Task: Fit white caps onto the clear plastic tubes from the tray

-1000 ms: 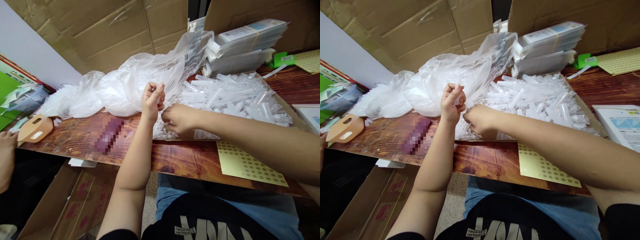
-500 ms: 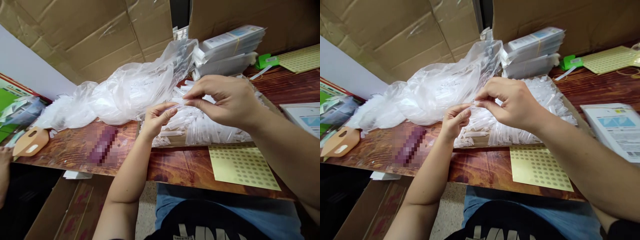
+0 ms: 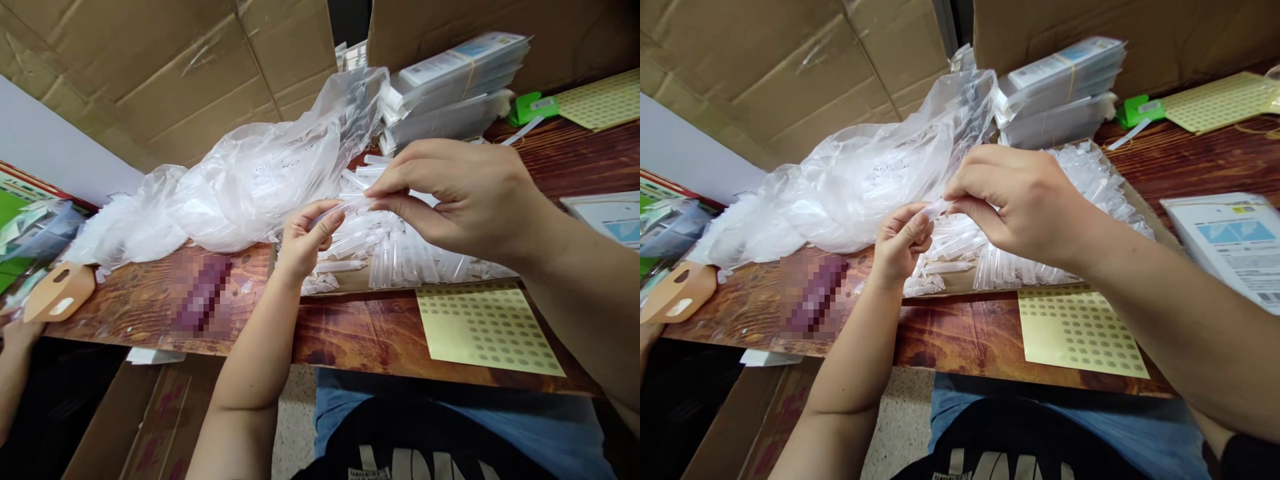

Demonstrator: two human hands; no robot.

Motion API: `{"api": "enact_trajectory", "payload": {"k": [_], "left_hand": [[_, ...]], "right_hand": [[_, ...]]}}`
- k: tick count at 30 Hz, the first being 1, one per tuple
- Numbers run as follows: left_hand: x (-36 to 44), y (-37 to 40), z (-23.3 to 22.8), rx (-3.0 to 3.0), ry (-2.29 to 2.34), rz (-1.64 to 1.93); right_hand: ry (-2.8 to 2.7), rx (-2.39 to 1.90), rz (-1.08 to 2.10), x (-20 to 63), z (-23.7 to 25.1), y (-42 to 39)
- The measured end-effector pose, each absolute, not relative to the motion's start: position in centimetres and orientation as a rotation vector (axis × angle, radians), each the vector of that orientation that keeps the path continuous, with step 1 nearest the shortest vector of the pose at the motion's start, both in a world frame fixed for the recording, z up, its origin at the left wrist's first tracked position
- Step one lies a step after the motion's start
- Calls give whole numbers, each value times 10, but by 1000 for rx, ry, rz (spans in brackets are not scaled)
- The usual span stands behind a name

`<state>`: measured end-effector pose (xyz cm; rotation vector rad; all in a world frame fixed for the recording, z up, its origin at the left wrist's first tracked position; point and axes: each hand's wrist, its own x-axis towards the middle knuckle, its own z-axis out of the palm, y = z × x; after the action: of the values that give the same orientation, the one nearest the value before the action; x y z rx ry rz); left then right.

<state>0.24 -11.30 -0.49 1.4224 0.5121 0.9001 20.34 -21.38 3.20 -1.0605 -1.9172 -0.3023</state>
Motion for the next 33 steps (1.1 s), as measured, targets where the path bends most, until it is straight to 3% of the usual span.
{"api": "enact_trajectory", "payload": {"k": [5, 16, 33], "left_hand": [[-1, -112, -5, 1532, 548, 856], [-7, -111, 1, 1527, 571, 747], [1, -110, -8, 1850, 589, 1061]], "right_hand": [[-2000, -986, -300, 208, 33, -214], [-1755, -1101, 322, 212, 28, -207], [-1568, -1215, 525, 197, -1, -192]]}}
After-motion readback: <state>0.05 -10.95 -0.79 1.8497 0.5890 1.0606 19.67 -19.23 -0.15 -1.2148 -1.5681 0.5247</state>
